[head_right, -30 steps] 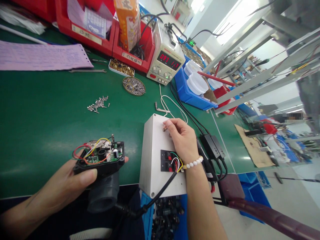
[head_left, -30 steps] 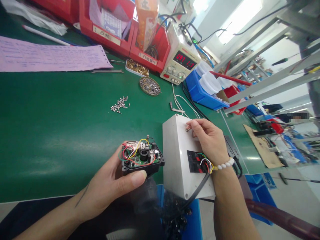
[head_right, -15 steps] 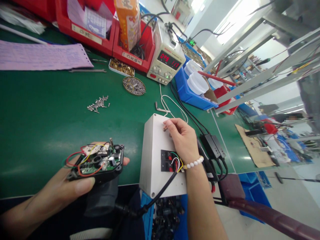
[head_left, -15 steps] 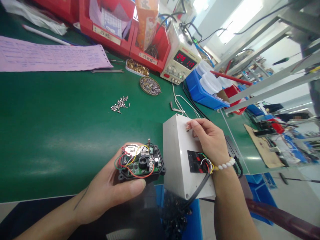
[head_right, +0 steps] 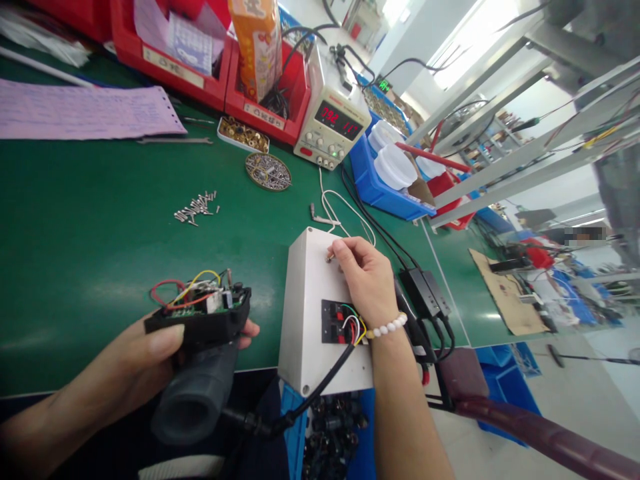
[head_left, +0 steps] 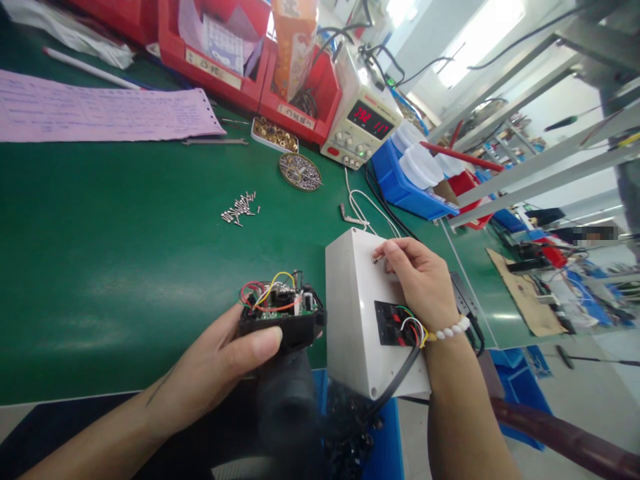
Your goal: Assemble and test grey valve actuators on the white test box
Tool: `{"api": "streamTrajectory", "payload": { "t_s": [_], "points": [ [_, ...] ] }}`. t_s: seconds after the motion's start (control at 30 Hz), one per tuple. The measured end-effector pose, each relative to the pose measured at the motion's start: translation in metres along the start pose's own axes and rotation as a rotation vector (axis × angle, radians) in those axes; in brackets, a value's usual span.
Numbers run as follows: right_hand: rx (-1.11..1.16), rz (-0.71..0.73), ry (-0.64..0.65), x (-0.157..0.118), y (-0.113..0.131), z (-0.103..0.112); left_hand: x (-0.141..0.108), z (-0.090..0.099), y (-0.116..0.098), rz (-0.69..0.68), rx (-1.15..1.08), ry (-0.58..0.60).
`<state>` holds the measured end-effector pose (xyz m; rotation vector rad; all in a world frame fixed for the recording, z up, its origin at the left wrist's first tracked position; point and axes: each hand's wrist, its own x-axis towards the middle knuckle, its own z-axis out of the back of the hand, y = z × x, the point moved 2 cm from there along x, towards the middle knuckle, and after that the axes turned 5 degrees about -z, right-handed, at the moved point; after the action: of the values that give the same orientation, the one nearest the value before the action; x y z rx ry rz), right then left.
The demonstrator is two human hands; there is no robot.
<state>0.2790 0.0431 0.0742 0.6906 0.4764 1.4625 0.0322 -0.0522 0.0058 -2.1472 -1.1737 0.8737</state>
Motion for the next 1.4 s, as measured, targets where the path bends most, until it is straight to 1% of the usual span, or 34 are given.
{"api": "streamTrajectory", "payload": {
  "t_s": [0.2,0.37,0.47,0.6,0.73,1.03,1.23,1.33,1.37,1.4],
  "points": [
    [-0.030,-0.004,-0.016,0.000,-0.001,0.000,0.008,0.004,0.006,0.051,-0.204,0.100],
    [-0.040,-0.009,-0.014,0.001,-0.002,0.001,0.009,0.007,0.008,0.037,-0.291,0.088],
    [-0.045,-0.014,-0.012,0.001,-0.002,0.000,0.009,0.007,0.007,0.061,-0.302,0.094],
    [-0.047,-0.017,-0.012,0.001,-0.003,0.000,0.008,0.005,0.003,0.072,-0.282,0.060],
    [-0.044,-0.020,-0.007,0.000,-0.003,0.001,0.007,0.002,-0.001,0.085,-0.270,0.057],
    [-0.045,-0.026,-0.006,0.001,-0.003,0.001,0.007,0.004,0.001,0.083,-0.259,0.042],
    [-0.039,-0.029,0.001,0.001,-0.002,0.000,0.006,0.002,-0.002,0.093,-0.271,0.038],
    [-0.024,-0.031,0.007,0.001,-0.003,0.001,-0.002,0.005,0.006,0.076,-0.270,0.041],
    [-0.017,-0.032,0.009,0.001,-0.003,0.001,-0.006,0.007,0.013,0.068,-0.285,0.056],
    [-0.012,-0.033,0.011,0.001,-0.003,0.001,-0.008,0.011,0.022,0.046,-0.314,0.044]
  ]
}}
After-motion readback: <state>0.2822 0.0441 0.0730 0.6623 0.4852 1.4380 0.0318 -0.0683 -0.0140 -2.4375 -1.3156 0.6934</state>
